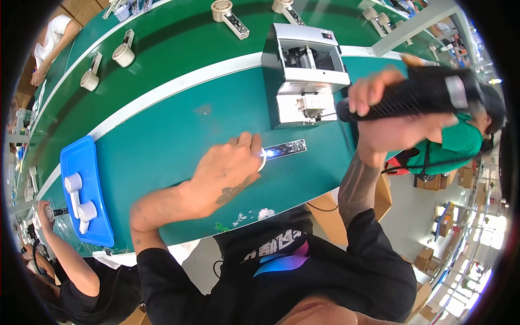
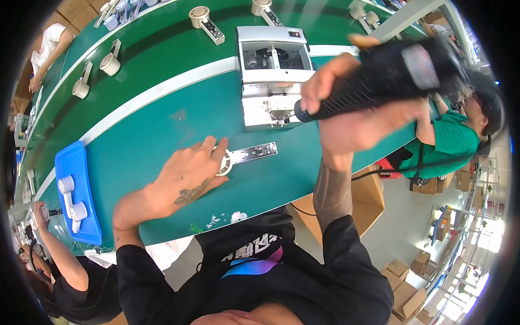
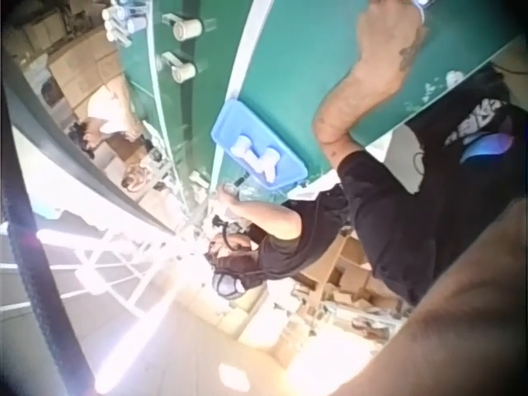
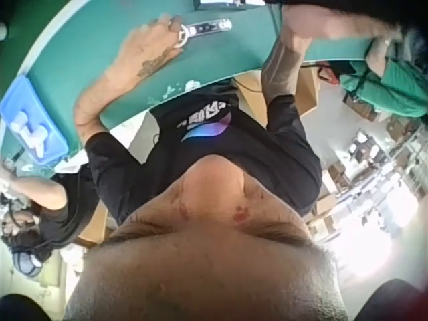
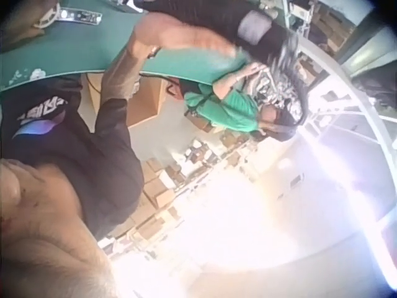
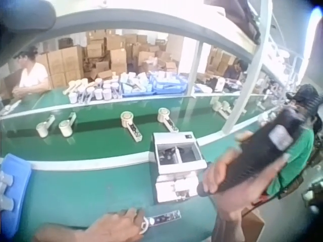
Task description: The person attaches electronic components to circuit boards using an electric screwdriver, securing them with screws from a tray.
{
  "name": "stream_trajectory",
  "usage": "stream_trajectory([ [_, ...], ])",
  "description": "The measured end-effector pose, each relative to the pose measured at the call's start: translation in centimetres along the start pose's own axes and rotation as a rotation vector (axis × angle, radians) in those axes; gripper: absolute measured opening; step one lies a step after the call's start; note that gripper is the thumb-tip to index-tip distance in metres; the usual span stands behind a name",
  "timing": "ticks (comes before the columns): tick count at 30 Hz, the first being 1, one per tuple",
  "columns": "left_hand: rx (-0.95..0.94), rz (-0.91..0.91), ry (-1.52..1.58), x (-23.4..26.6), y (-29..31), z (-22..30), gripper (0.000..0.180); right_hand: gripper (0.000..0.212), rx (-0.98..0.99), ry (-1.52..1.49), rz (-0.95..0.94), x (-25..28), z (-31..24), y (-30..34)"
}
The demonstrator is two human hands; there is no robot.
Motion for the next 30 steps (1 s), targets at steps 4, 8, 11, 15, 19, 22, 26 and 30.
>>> stream_trajectory([
  [4, -0.001, 0.011, 0.003, -0.1, 0.0, -0.1, 0.061, 0.098, 0.025, 0.282, -0.002, -0.9, 2.2, -0.4],
  [8, 0.001, 0.013, 0.029, 0.0, 0.2, 0.0, 0.061, 0.098, -0.023, 0.375, 0.04, -0.7, 3.2, -0.3],
  [11, 0.005, 0.011, 0.046, 0.4, 0.2, -0.3, 0.061, 0.099, -0.117, 0.285, 0.017, -0.3, 4.3, 1.2],
  [15, -0.018, 0.029, 0.036, 0.4, 0.1, -0.3, 0.06, 0.097, -0.195, -0.079, 0.06, -2.1, 4.6, 4.2],
  [19, -0.035, 0.123, 0.067, 1.1, 0.5, -0.2, 0.04, 0.099, -0.279, 0.003, -0.089, -4.8, 6.9, 5.2],
  [22, -0.027, 0.124, 0.102, 1.1, 0.5, -0.3, 0.039, 0.1, -0.305, 0.03, -0.093, -5.3, 7.7, 5.4],
  [26, -0.004, 0.038, 0.092, 0.4, 0.3, -0.3, 0.05, 0.1, -0.313, 0.087, -0.09, -5.1, 8.2, 5.7],
  [30, 0.017, 0.027, 0.065, 0.0, 0.4, -0.4, 0.052, 0.1, -0.312, 0.016, -0.089, -5.4, 8.0, 6.2],
])
Point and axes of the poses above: each hand's wrist, its own y-axis away from the middle knuckle, its own x-axis out of the back of the hand, z = x × y, the point moved 9 cm from there along -y, towards the middle knuckle, and after that the axes turned 2 degrees about -y, right-handed, at the moved point
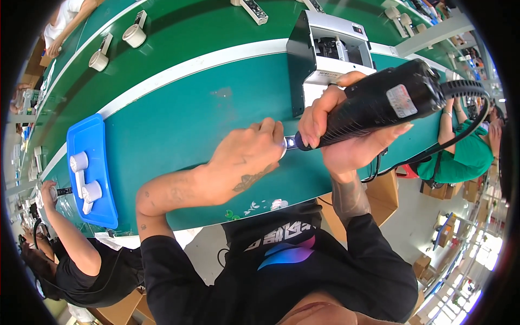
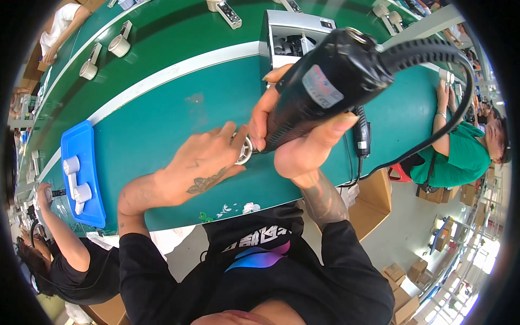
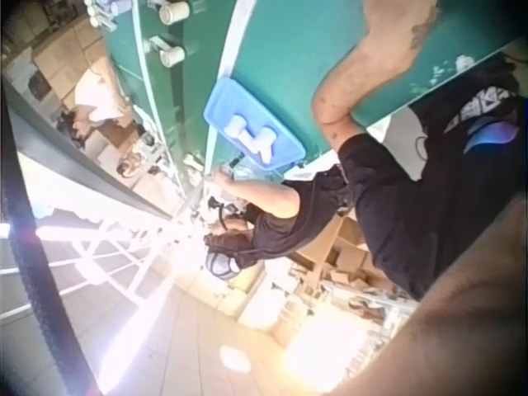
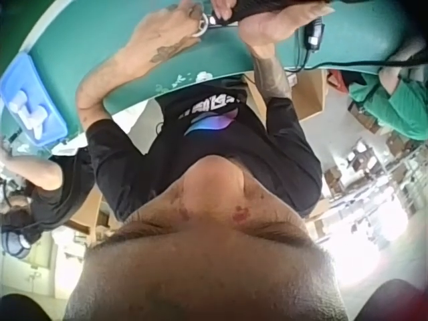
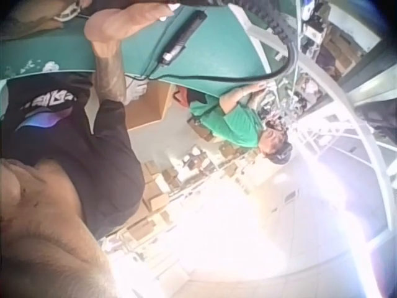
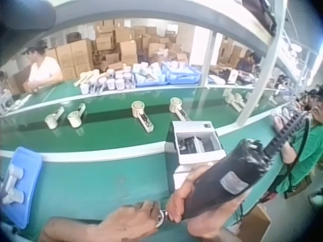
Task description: The person attaches electronic components to circuit boards using an electric screwdriver, securing them with screws from a tray.
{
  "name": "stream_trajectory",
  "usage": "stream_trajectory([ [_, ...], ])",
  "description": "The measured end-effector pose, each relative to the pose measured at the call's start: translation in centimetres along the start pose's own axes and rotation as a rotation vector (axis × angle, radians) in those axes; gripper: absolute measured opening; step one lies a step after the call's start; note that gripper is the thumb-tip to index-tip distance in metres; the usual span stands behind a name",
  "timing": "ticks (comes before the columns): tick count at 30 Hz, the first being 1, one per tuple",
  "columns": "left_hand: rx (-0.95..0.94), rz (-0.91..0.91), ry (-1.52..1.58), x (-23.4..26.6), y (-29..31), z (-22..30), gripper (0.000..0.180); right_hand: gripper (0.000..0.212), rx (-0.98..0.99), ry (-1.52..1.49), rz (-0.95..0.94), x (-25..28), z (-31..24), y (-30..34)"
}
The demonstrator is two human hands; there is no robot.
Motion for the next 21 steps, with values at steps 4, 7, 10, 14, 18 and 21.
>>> stream_trajectory([
  [4, -0.016, 0.019, -0.027, -0.1, 0.0, 0.1, 0.053, 0.1, -0.022, 0.032, 0.006, 0.4, 0.2, -0.3],
  [7, -0.01, 0.027, -0.026, 0.1, -0.1, 0.1, 0.052, 0.1, -0.022, 0.051, 0.024, 0.5, 0.4, 0.0],
  [10, -0.01, -0.003, 0.015, 0.0, -0.1, -0.1, 0.051, 0.099, 0.046, -0.119, -0.02, 0.4, 0.7, 0.6],
  [14, -0.038, 0.02, -0.002, 0.2, 0.0, -0.2, 0.047, 0.092, 0.055, -0.1, -0.119, -0.6, 0.7, 1.5],
  [18, -0.077, 0.136, 0.032, 0.8, 0.2, -0.2, 0.041, 0.073, 0.023, -0.034, -0.11, -1.2, -0.1, 2.4],
  [21, -0.052, 0.057, 0.115, 0.2, 0.4, -0.8, 0.041, 0.062, 0.014, 0.163, -0.39, -2.3, 0.0, 3.0],
])
Point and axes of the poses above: each hand's wrist, its own y-axis away from the middle knuckle, its own x-axis out of the back of the hand, z = x × y, the point moved 9 cm from there along -y, towards the middle knuckle, and after that the axes turned 2 degrees about -y, right-handed, at the moved point
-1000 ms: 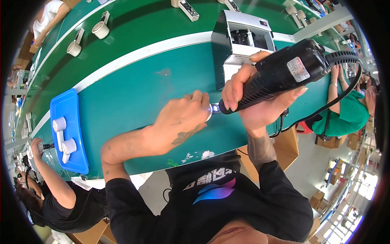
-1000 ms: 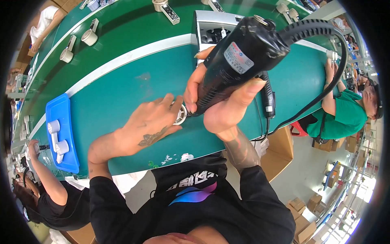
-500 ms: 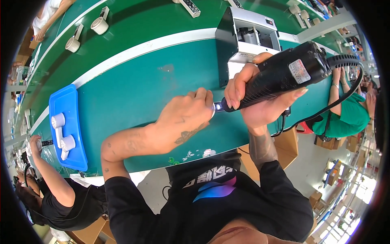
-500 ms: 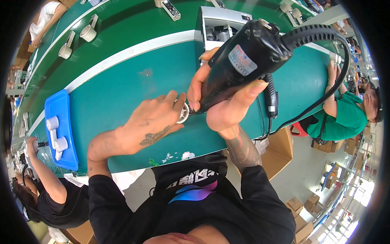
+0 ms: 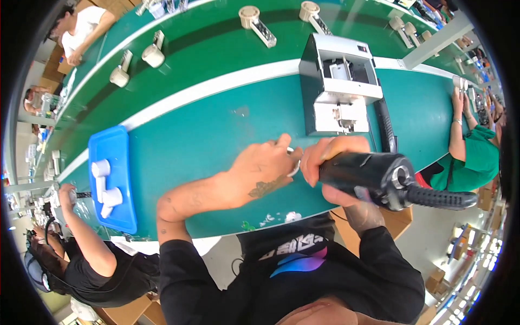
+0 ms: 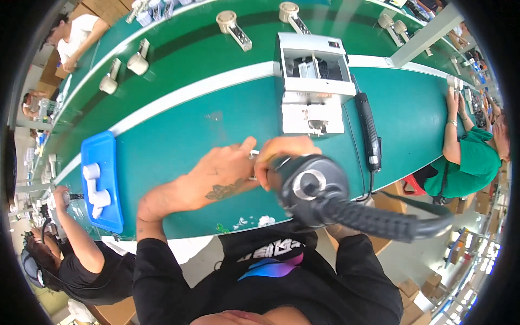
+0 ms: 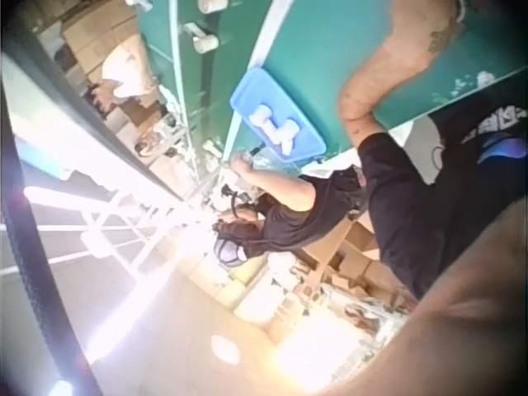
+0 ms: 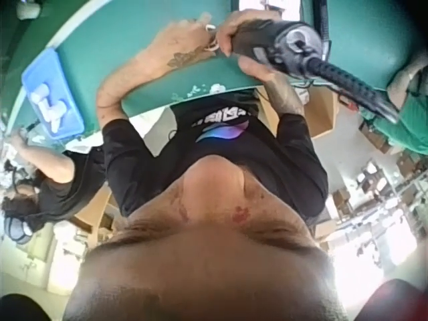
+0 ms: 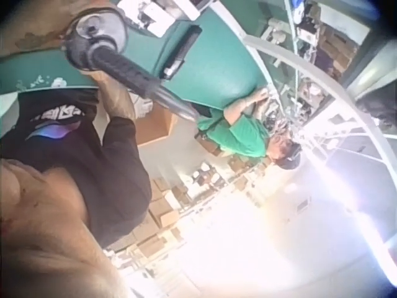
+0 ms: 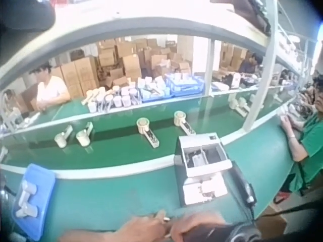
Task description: The person attaches electronic components to circuit boards using an electric screwdriver, securing them with screws from a tray.
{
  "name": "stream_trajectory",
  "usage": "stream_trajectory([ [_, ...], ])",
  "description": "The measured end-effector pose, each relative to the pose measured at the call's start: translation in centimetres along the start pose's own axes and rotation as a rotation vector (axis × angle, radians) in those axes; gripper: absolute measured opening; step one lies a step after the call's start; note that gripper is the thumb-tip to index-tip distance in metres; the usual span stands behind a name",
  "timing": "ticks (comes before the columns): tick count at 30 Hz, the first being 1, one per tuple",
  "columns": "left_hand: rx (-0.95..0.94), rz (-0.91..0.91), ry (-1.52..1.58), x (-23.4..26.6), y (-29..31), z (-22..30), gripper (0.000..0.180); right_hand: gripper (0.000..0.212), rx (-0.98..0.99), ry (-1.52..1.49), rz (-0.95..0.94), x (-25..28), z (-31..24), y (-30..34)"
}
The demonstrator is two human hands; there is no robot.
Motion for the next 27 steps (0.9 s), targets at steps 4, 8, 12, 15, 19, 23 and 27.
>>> stream_trajectory([
  [4, -0.093, 0.003, -0.081, 1.0, 0.6, -0.9, 0.046, 0.071, 0.194, -0.638, 0.213, 3.9, -2.3, -1.3],
  [8, 0.158, -0.345, 0.348, 5.9, 1.7, -6.8, 0.044, 0.074, 0.364, -0.67, 0.354, 10.7, -5.4, -0.8],
  [12, 0.71, 0.121, 0.407, 12.1, 2.9, -18.0, 0.056, 0.068, 0.36, -0.734, 0.443, 11.5, -4.6, -0.4],
  [15, 0.805, 0.372, 0.208, 13.9, -1.2, -24.9, 0.061, 0.072, 0.317, -0.768, 0.442, 11.0, -3.6, -0.1],
  [19, 0.947, 0.613, 0.176, 13.4, -5.1, -35.5, 0.061, 0.076, 0.271, -0.786, 0.388, 10.4, -3.0, 0.0],
  [23, 1.153, 0.344, -0.296, 15.6, -8.9, -37.0, 0.052, 0.077, 0.164, -0.815, 0.503, 11.1, -1.8, -0.3],
  [27, 0.292, 0.501, -0.632, 14.6, -18.4, -29.6, 0.052, 0.076, 0.129, -0.884, 0.427, 11.1, -1.0, -0.6],
])
Point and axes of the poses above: each hand's wrist, its own y-axis away from the middle knuckle, its own x-axis out of the back of the hand, z = x × y, the point moved 9 cm from there along -y, towards the middle knuckle, and after that the axes turned 2 degrees about -y, right-handed, at the moved point
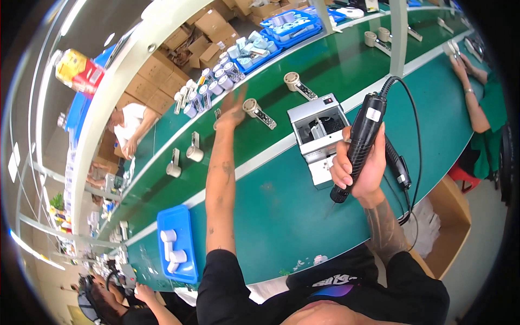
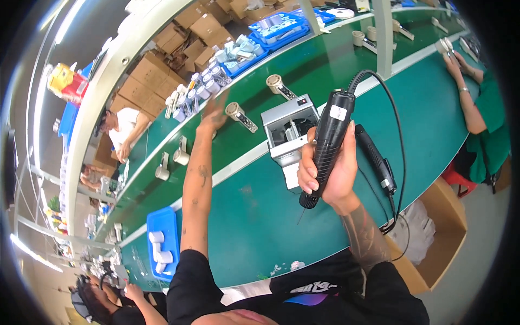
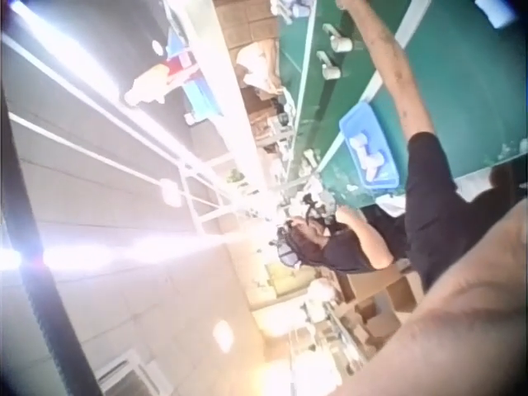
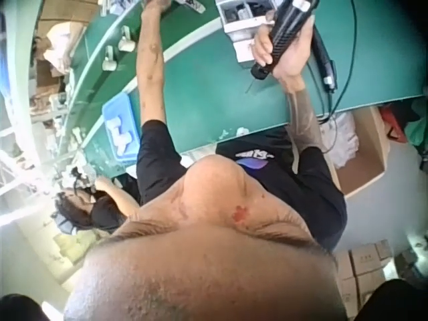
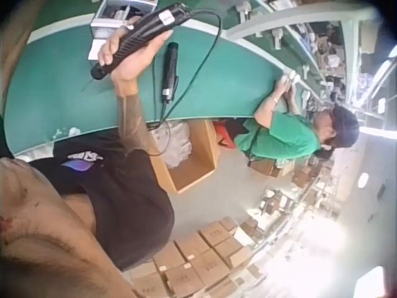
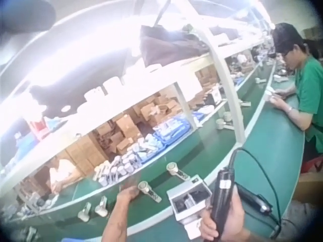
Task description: The person attaches electronic components to circuit boards using an electric screwdriver, securing them with screws from a tray.
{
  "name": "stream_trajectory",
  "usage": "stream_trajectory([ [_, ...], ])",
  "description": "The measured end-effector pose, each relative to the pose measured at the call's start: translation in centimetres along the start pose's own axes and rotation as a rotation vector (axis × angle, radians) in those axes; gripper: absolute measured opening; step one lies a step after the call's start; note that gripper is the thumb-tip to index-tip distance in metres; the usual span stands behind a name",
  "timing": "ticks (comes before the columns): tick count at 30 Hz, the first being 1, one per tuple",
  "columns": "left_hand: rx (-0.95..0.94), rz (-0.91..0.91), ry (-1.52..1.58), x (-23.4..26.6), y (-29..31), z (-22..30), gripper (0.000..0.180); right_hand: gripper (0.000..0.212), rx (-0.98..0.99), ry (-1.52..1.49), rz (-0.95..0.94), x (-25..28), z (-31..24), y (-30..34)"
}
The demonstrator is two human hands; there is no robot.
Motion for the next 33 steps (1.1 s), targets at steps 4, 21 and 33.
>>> stream_trajectory([
  [4, -0.144, -0.386, 0.099, -3.5, -0.6, 1.6, 0.058, 0.076, -0.084, 0.092, -0.066, 0.0, 1.2, 0.1],
  [21, -0.268, -0.556, 0.46, 16.4, 24.1, 20.5, 0.044, 0.091, 0.495, 0.934, -0.056, -4.5, -5.4, 1.1],
  [33, -0.316, -0.525, 0.434, 15.6, 25.7, 23.7, 0.031, 0.078, 0.498, 1.046, -0.02, -4.4, -3.2, -0.1],
])
Point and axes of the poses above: each hand's wrist, its own y-axis away from the middle knuckle, its own x-axis out of the back of the hand, z = x × y, the point moved 9 cm from there along -y, towards the middle knuckle, and after that the axes turned 2 degrees about -y, right-handed, at the moved point
